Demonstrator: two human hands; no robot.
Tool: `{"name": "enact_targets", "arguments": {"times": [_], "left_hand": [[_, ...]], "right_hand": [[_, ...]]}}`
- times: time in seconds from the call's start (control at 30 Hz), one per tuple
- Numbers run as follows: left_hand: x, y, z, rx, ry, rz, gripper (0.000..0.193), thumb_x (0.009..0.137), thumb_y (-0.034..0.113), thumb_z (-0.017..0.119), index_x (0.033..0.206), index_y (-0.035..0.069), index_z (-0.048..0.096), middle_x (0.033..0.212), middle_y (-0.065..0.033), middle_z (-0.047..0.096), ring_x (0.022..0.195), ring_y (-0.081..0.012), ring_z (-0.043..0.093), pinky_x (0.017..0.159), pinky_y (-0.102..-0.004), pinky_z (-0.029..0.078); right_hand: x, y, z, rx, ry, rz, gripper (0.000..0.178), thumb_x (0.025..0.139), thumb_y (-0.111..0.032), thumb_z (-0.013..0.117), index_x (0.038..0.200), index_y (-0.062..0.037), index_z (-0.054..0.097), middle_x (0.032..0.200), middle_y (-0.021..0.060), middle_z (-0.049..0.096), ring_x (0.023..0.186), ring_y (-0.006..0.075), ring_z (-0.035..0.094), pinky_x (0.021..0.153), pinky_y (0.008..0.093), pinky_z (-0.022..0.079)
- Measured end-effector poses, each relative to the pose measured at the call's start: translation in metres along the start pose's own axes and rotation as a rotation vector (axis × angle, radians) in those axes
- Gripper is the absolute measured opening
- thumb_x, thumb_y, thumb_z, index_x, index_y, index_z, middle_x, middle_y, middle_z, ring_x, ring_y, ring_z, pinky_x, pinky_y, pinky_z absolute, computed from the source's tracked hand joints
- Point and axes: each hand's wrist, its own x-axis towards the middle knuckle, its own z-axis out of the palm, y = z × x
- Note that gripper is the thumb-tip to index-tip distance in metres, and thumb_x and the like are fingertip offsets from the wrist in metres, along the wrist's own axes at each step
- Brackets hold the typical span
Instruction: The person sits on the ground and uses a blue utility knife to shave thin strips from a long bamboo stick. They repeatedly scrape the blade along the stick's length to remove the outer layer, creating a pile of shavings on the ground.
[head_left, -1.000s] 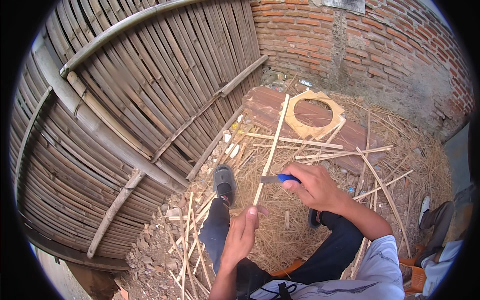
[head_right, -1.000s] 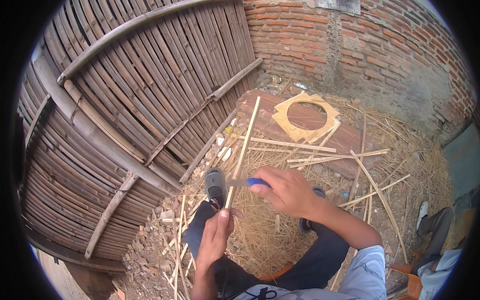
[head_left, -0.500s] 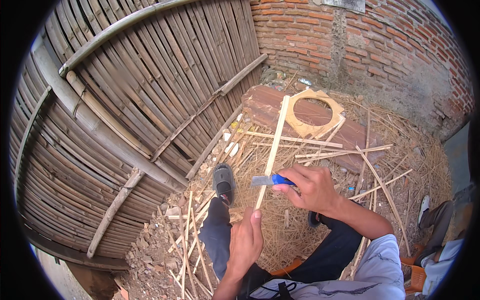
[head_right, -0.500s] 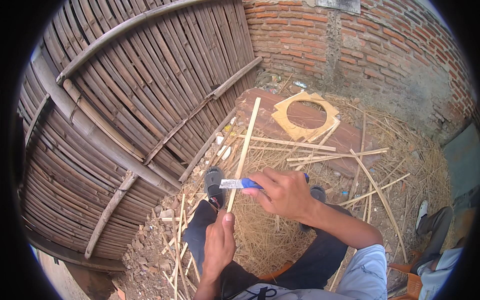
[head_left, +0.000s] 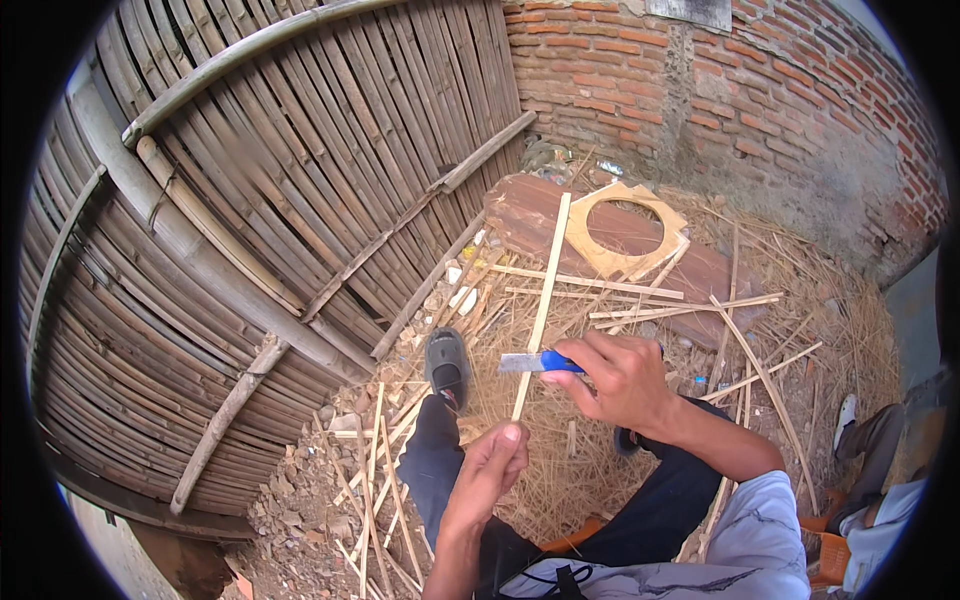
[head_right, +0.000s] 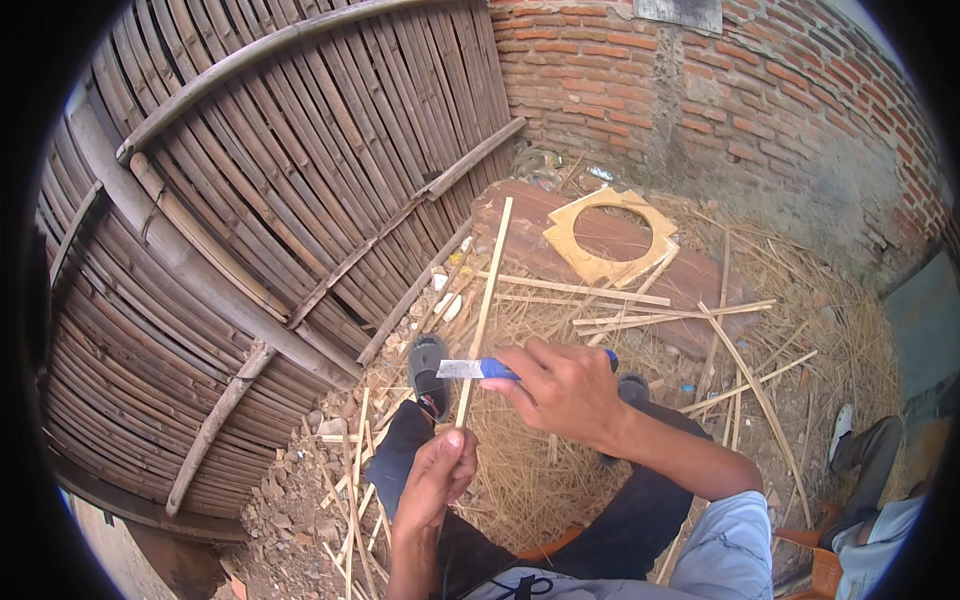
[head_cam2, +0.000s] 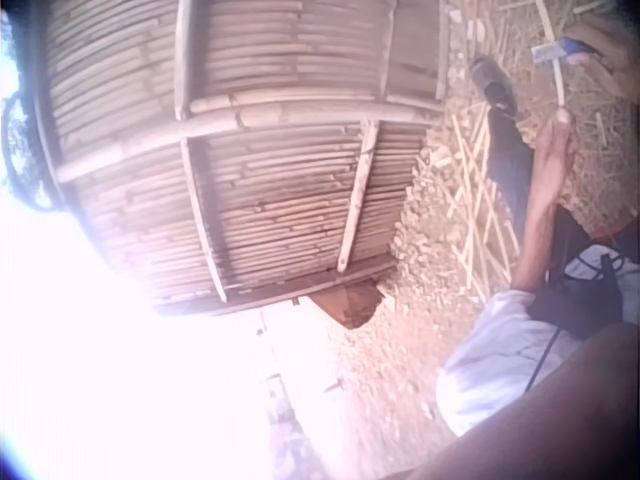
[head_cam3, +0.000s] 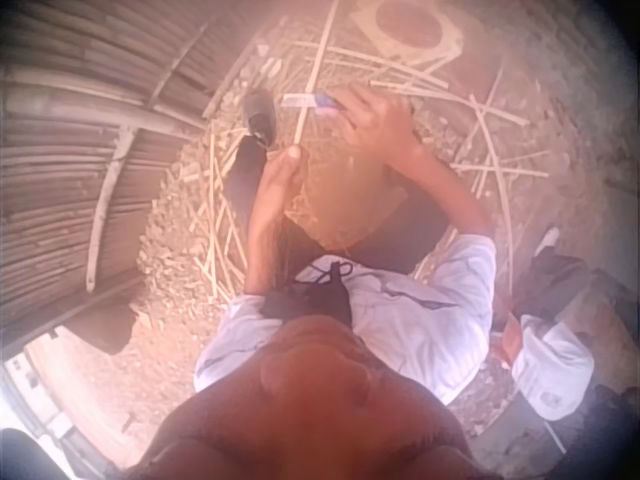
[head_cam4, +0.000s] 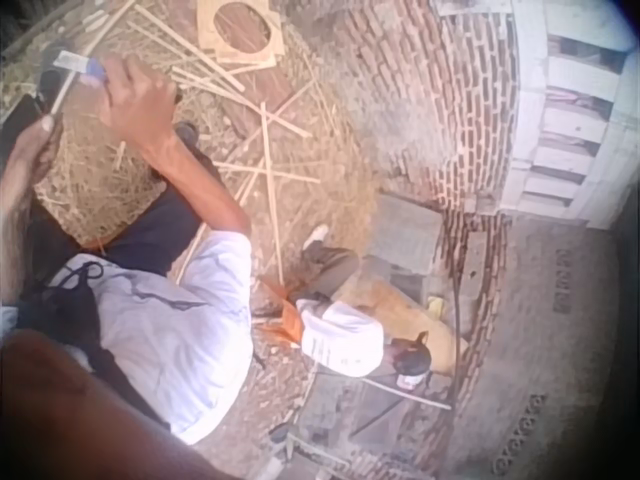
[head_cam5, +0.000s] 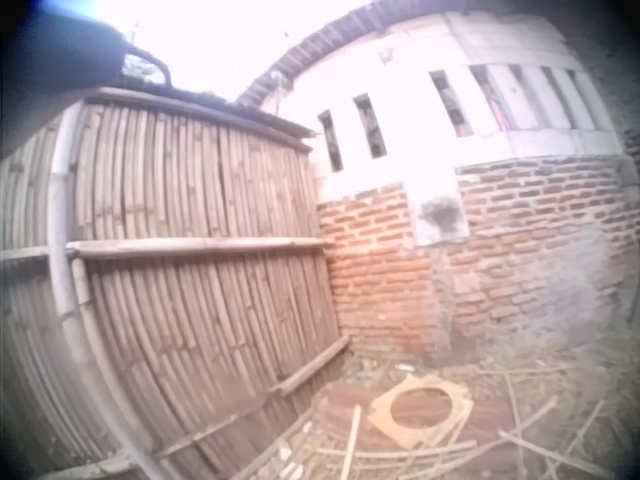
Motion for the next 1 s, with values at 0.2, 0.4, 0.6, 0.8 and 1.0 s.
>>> {"name": "enact_targets", "arguments": {"times": [0.2,0.4,0.6,0.8,1.0], "left_hand": [[-0.001,-0.002,-0.001,0.055,0.095,0.101,0.033,0.115,0.035,0.058,0.098,0.007,0.061,0.069,0.0077,0.043,0.059,-0.0022,0.034,0.052,-0.0249,0.026],[0.002,-0.009,-0.006,0.218,0.215,0.211,0.035,0.114,0.031,0.060,0.093,0.003,0.062,0.070,0.0057,0.049,0.062,-0.0023,0.039,0.055,-0.0262,0.030],[-0.009,-0.004,0.002,0.442,0.217,0.257,0.042,0.117,0.035,0.047,0.097,0.000,0.059,0.064,-0.0053,0.048,0.057,-0.0186,0.047,0.056,-0.0378,0.037],[-0.014,0.017,0.026,0.739,0.250,0.245,0.041,0.118,0.032,0.037,0.106,-0.002,0.057,0.069,-0.0274,0.054,0.067,-0.0526,0.058,0.065,-0.0581,0.042],[-0.013,0.008,0.024,0.812,0.283,0.242,0.041,0.118,0.031,0.036,0.108,-0.003,0.057,0.068,-0.0292,0.055,0.070,-0.0564,0.060,0.066,-0.0605,0.042]], "right_hand": [[0.006,0.013,-0.001,0.275,-0.113,-0.018,0.032,0.096,-0.038,0.079,0.106,-0.0080,0.075,0.080,0.0068,0.071,0.063,0.0237,0.071,0.054,0.0352,0.054],[-0.001,0.012,-0.003,0.504,-0.019,0.030,0.034,0.097,-0.036,0.081,0.103,-0.0031,0.077,0.080,0.0108,0.071,0.064,0.0264,0.069,0.056,0.0353,0.052],[0.006,0.029,-0.007,0.336,0.022,0.000,0.033,0.093,-0.035,0.084,0.105,-0.0050,0.078,0.086,0.0086,0.076,0.064,0.0247,0.073,0.054,0.0356,0.055],[0.004,0.023,-0.002,0.352,-0.015,0.003,0.030,0.093,-0.032,0.084,0.102,-0.0045,0.078,0.081,0.0080,0.073,0.060,0.0250,0.070,0.051,0.0354,0.052],[0.001,0.025,0.003,0.264,0.026,0.036,0.030,0.097,-0.034,0.080,0.102,-0.0041,0.080,0.083,0.0094,0.077,0.061,0.0229,0.072,0.052,0.0349,0.053]]}}
